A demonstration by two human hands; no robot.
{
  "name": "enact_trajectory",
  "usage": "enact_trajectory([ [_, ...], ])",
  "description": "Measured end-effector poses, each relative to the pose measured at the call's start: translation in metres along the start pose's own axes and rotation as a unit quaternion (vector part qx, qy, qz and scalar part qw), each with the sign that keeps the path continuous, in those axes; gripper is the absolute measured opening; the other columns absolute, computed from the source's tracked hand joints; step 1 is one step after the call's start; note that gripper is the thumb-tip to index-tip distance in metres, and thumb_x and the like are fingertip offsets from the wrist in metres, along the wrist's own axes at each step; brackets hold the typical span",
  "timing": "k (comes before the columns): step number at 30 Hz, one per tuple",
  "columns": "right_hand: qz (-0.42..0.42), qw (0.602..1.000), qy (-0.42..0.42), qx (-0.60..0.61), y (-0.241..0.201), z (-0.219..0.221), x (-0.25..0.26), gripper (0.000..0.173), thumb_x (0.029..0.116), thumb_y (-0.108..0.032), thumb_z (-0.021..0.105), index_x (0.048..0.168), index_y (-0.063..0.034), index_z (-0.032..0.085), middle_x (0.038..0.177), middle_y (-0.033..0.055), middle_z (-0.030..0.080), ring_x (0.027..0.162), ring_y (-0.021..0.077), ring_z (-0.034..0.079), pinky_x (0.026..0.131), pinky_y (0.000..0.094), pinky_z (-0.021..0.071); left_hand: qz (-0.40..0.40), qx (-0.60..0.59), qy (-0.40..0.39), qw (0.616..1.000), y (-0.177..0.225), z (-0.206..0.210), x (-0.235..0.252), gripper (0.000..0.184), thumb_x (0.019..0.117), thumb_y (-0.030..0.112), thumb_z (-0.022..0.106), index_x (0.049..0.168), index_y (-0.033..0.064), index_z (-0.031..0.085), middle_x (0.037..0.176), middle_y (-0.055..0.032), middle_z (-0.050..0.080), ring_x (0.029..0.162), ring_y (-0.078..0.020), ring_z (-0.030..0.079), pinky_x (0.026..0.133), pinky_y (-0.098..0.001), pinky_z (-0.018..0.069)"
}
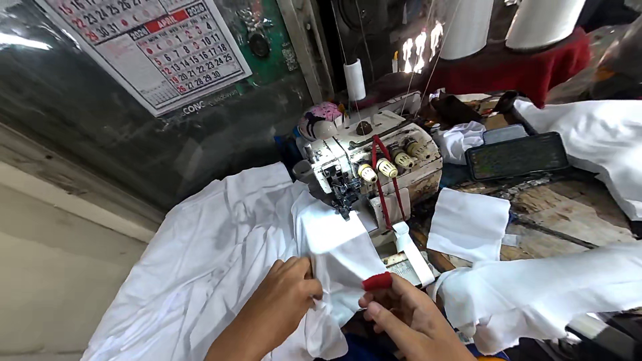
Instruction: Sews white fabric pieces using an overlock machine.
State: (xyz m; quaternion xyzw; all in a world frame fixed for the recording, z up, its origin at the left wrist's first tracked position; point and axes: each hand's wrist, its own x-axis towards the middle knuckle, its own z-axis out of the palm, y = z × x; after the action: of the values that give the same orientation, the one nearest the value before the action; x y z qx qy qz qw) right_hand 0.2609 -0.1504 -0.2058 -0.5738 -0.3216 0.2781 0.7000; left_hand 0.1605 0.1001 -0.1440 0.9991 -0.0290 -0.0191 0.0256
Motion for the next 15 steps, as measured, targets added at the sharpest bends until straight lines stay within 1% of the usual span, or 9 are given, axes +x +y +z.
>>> enact_trajectory([
  [1,-0.009,1.0,-0.003,0.006,0.007,-0.004,0.0,0.029,0.103,-0.019,0.062,0.128,-0.0053,0.06,0.11,0.0055,0.073,0.091,0.02,0.073,0.073,0.0362,0.0641,0.006,-0.017,0.016,1.0,-0.004,0.0,-0.003,0.008,0.09,0.029,0.073,0.096,0.0318,0.078,0.095,-0.0014,0.065,0.092,-0.0214,0.063,0.081,-0.0464,0.0511],
  [3,-0.027,0.999,0.002,0.031,0.012,-0.004,0.002,0.031,0.1025,-0.019,0.063,0.13,-0.0037,0.058,0.111,0.0075,0.072,0.093,0.0219,0.073,0.076,0.0381,0.0642,0.031,-0.064,0.056,0.996,0.001,-0.017,0.0,0.013,0.0959,0.04,0.065,0.099,0.0364,0.077,0.1,0.0074,0.065,0.096,-0.0119,0.061,0.083,-0.0392,0.051],
  [6,-0.081,0.991,-0.022,0.101,0.009,0.009,0.012,0.041,0.1095,-0.025,0.048,0.138,0.0037,0.052,0.122,0.0133,0.069,0.109,0.0238,0.07,0.093,0.0432,0.0611,0.06,-0.103,0.101,0.988,0.027,-0.046,0.022,0.027,0.1053,0.041,0.051,0.107,0.0315,0.075,0.113,0.0121,0.069,0.108,-0.0075,0.062,0.091,-0.0396,0.0499],
  [7,-0.087,0.989,-0.034,0.116,0.008,0.013,0.015,0.045,0.1103,-0.03,0.046,0.139,0.0047,0.05,0.121,0.0121,0.069,0.108,0.0196,0.069,0.094,0.04,0.0594,0.063,-0.102,0.124,0.985,0.033,-0.048,0.033,0.03,0.1068,0.039,0.047,0.109,0.028,0.075,0.11,0.0117,0.07,0.106,-0.0073,0.063,0.091,-0.0397,0.0504],
  [8,-0.082,0.988,-0.045,0.12,0.007,0.015,0.016,0.047,0.1093,-0.03,0.048,0.14,0.0053,0.049,0.12,0.0102,0.068,0.108,0.0154,0.068,0.094,0.0364,0.0584,0.06,-0.1,0.151,0.982,0.036,-0.046,0.042,0.032,0.1078,0.037,0.045,0.11,0.0255,0.075,0.105,0.0116,0.07,0.102,-0.0064,0.063,0.089,-0.0383,0.0504],
  [9,-0.07,0.989,-0.051,0.117,0.005,0.014,0.014,0.045,0.1066,-0.025,0.056,0.139,0.0056,0.05,0.119,0.0099,0.07,0.107,0.015,0.069,0.094,0.0364,0.0589,0.052,-0.103,0.179,0.977,0.037,-0.042,0.05,0.031,0.1082,0.035,0.045,0.111,0.0238,0.074,0.101,0.0118,0.07,0.098,-0.005,0.063,0.088,-0.0354,0.0512],
  [11,-0.051,0.995,-0.051,0.065,0.001,0.005,0.007,0.033,0.1011,-0.016,0.066,0.129,0.0018,0.061,0.109,0.0075,0.075,0.099,0.0161,0.074,0.089,0.0383,0.0635,0.033,-0.156,0.24,0.958,0.031,-0.032,0.055,0.027,0.1066,0.034,0.052,0.109,0.0209,0.075,0.099,0.0113,0.072,0.094,-0.0032,0.067,0.086,-0.0298,0.0568],
  [13,-0.036,0.997,-0.065,0.031,-0.004,-0.009,-0.001,0.023,0.1028,-0.016,0.064,0.12,-0.002,0.068,0.101,0.0058,0.076,0.09,0.016,0.074,0.082,0.0381,0.0641,0.025,-0.231,0.294,0.927,0.029,-0.03,0.051,0.02,0.1039,0.031,0.059,0.106,0.0167,0.073,0.095,0.0072,0.072,0.085,-0.0063,0.069,0.077,-0.0282,0.0616],
  [15,-0.036,0.997,-0.064,0.03,-0.014,-0.018,-0.004,0.023,0.1045,-0.018,0.061,0.118,-0.0017,0.068,0.1,0.0083,0.075,0.082,0.0188,0.075,0.07,0.0396,0.0659,0.021,-0.24,0.323,0.915,0.03,-0.035,0.049,0.019,0.1043,0.029,0.059,0.108,0.0162,0.072,0.093,0.0062,0.07,0.079,-0.006,0.067,0.069,-0.0249,0.0598],
])
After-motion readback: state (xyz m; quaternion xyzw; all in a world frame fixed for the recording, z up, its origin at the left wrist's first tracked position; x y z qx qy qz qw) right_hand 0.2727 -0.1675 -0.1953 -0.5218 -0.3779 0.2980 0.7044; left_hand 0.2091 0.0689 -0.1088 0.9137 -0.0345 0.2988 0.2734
